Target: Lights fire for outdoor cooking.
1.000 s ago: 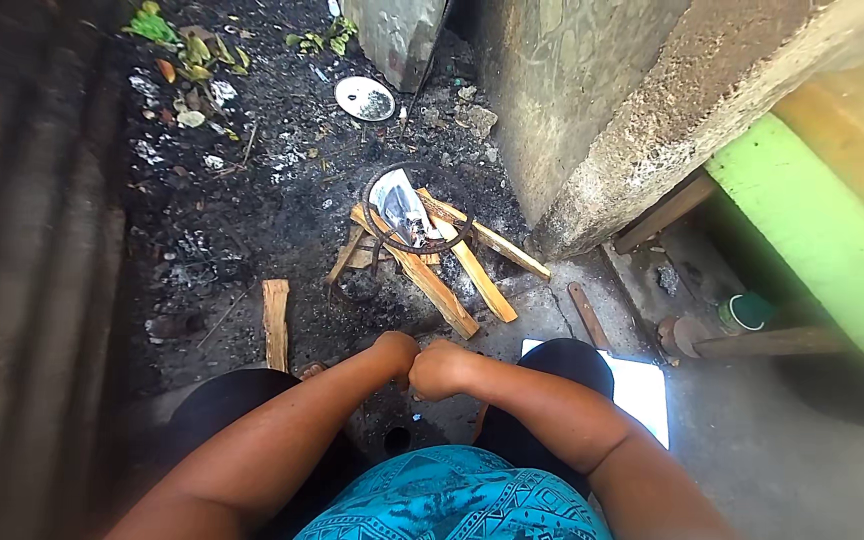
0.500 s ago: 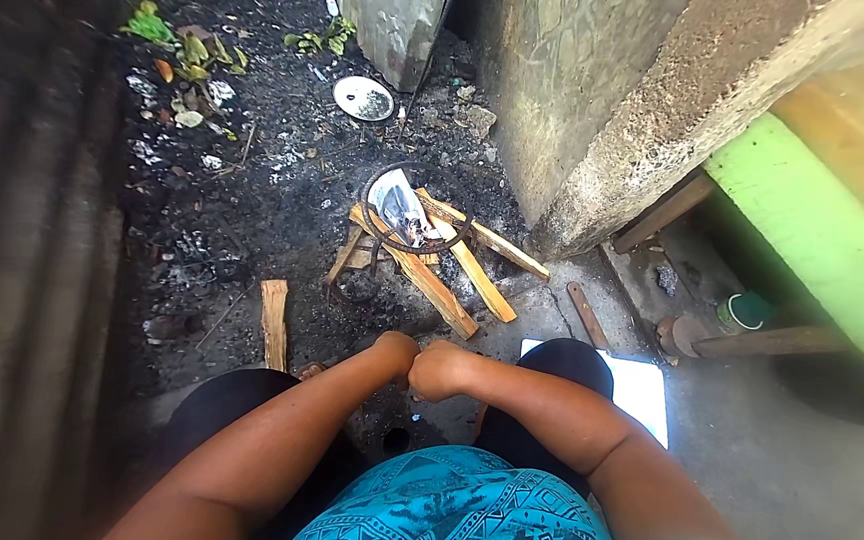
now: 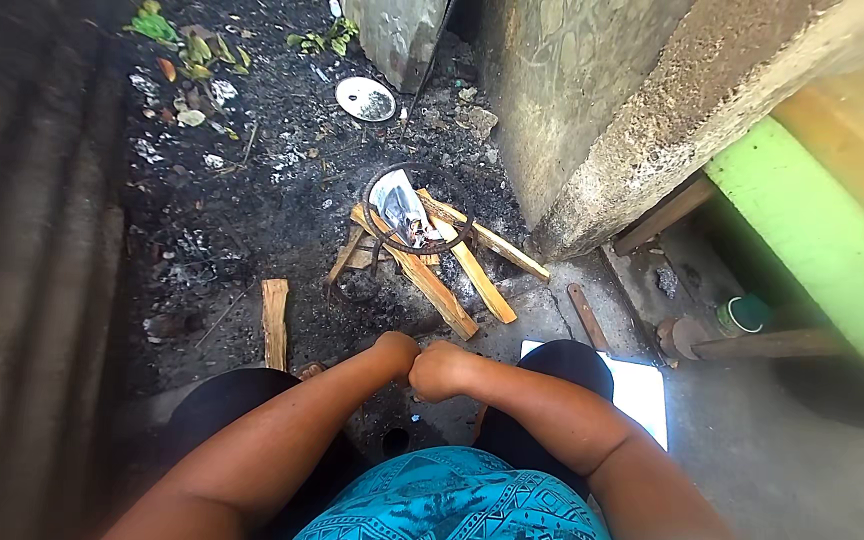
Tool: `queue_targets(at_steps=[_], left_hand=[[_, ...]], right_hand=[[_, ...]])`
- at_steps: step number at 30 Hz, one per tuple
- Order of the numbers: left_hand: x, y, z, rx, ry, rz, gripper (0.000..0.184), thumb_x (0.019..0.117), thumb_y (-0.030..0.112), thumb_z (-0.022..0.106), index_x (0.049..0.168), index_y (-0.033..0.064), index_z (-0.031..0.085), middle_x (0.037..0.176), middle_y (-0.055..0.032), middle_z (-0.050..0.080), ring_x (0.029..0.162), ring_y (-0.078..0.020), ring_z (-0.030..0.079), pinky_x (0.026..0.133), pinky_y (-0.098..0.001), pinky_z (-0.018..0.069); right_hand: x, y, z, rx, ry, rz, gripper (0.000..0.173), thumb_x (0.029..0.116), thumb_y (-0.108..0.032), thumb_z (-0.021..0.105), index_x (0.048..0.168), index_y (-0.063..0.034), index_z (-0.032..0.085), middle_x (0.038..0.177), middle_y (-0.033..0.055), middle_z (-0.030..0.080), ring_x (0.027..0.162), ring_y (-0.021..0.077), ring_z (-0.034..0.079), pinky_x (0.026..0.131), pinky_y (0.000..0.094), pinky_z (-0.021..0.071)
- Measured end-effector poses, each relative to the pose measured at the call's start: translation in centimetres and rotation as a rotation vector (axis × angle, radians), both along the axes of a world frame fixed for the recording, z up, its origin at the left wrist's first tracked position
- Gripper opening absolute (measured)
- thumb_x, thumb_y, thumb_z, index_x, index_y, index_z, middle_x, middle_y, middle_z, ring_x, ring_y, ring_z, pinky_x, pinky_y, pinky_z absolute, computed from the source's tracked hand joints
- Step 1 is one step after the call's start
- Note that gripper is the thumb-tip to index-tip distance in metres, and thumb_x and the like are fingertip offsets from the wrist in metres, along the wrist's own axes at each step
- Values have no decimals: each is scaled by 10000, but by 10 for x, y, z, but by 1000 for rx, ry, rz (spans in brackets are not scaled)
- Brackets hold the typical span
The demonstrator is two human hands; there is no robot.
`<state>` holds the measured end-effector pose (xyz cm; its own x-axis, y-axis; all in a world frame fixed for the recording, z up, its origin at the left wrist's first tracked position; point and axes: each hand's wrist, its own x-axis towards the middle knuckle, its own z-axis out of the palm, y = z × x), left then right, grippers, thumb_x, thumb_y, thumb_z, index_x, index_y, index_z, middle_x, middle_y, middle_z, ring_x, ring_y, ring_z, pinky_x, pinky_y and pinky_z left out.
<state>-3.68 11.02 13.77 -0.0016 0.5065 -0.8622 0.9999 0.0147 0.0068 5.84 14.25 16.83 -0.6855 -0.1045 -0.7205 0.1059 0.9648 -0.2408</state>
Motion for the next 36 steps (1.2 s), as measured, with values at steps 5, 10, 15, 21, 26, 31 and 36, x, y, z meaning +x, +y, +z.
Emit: queue_targets(at_steps=[5, 10, 15, 21, 26, 31, 36], left_hand=[[0, 0, -2, -24, 12, 2, 371, 870, 252, 777, 1097, -25, 681, 1149, -232, 679, 1120, -417, 640, 886, -644, 495], [0, 0, -3, -18, 20, -5, 365, 858, 274, 776, 1054, -21, 683, 1123, -218, 683, 1098, -400, 648, 866, -624, 501], [-1, 0, -3, -14, 7, -15, 350, 860, 259, 776, 1054, -19, 686, 1121, -214, 686, 1104, -400, 646, 869, -624, 499], [-1, 0, -3, -13, 14, -16, 370, 849, 269, 791, 1061, -16, 689, 1127, -213, 686, 1105, -400, 647, 868, -628, 500], [0, 0, -3, -8, 10, -5, 368, 854, 271, 793, 1067, -10, 692, 1130, -211, 688, 1104, -402, 649, 873, -628, 502], [0, 1, -4, -13, 14, -15, 360, 854, 268, 790, 1059, -12, 692, 1129, -211, 687, 1105, -399, 647, 870, -628, 500], [-1, 0, -5, -7, 13, -18, 368, 848, 277, 799, 1057, -8, 694, 1125, -207, 691, 1099, -396, 651, 866, -630, 502]], right_hand=[[1, 1, -1, -6, 8, -2, 393, 1052, -349, 557, 1011, 18, 693, 1062, 220, 690, 1041, 413, 664, 840, 632, 505], [1, 0, -1, -3, 4, -4, 385, 1053, -351, 557, 1039, 8, 698, 1068, 216, 692, 1048, 410, 665, 848, 632, 507], [0, 0, -2, -1, 3, 8, 388, 1056, -355, 552, 1048, 5, 697, 1073, 216, 691, 1053, 412, 665, 849, 631, 508], [0, 0, -2, 1, 2, 14, 378, 1056, -351, 553, 1068, -3, 698, 1079, 214, 692, 1059, 411, 663, 850, 631, 506], [1, 1, 0, -5, 9, 13, 391, 1056, -351, 554, 1036, 12, 697, 1080, 221, 690, 1060, 416, 660, 850, 632, 504], [1, 1, -1, -8, 7, 11, 387, 1060, -344, 549, 1041, 15, 693, 1082, 222, 688, 1066, 417, 658, 856, 631, 502], [1, 0, -2, -4, 8, 10, 387, 1056, -351, 552, 1046, 8, 696, 1082, 218, 691, 1063, 413, 660, 857, 631, 503]])
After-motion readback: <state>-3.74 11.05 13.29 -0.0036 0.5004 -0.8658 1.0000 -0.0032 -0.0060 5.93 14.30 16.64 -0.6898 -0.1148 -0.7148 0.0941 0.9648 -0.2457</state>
